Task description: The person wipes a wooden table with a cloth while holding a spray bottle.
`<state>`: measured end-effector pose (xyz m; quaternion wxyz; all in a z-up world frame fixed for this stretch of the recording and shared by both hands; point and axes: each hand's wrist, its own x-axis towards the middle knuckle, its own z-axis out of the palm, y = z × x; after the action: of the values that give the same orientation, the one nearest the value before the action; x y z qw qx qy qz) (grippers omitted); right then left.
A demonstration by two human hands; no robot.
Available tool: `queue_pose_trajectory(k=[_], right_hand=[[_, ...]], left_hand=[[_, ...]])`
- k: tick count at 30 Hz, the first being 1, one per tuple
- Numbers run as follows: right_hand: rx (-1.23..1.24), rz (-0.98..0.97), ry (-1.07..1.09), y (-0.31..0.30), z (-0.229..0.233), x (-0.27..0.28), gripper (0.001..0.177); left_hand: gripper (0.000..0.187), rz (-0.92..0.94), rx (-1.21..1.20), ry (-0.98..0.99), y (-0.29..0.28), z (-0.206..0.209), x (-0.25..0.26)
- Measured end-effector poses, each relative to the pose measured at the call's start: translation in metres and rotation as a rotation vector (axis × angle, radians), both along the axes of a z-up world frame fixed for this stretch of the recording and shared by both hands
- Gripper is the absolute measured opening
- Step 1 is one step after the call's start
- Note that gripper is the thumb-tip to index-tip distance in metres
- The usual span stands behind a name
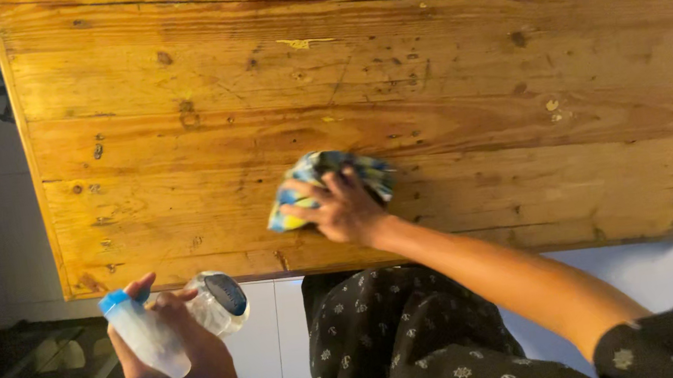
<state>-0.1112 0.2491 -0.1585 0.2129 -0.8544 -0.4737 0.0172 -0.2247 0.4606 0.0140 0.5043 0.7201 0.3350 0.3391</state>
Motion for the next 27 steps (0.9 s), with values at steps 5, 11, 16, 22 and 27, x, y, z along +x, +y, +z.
queue_pose_trajectory(k=[5,11,16,22,27], right_hand=[[0.169,0.162,-0.031,0.145,-0.031,-0.038,0.043],[0.153,0.452,0.047,0.137,-0.041,-0.06,0.043],[0.019,0.205,0.058,-0.015,-0.008,-0.027,0.06],[-0.182,-0.426,-0.069,-0.231,0.039,-0.017,0.053],[-0.217,-1.047,-0.117,-0.329,0.046,-0.007,0.038]], left_hand=[[0.018,0.13,0.074,0.136,0.01,0.001,-0.036],[0.016,0.161,0.095,0.189,0.014,0.004,-0.055],[0.024,0.11,0.013,0.114,-0.009,0.01,-0.015],[0.021,-0.136,-0.011,-0.027,-0.047,-0.005,0.046],[0.019,-0.388,-0.008,0.079,-0.097,0.004,0.084]])
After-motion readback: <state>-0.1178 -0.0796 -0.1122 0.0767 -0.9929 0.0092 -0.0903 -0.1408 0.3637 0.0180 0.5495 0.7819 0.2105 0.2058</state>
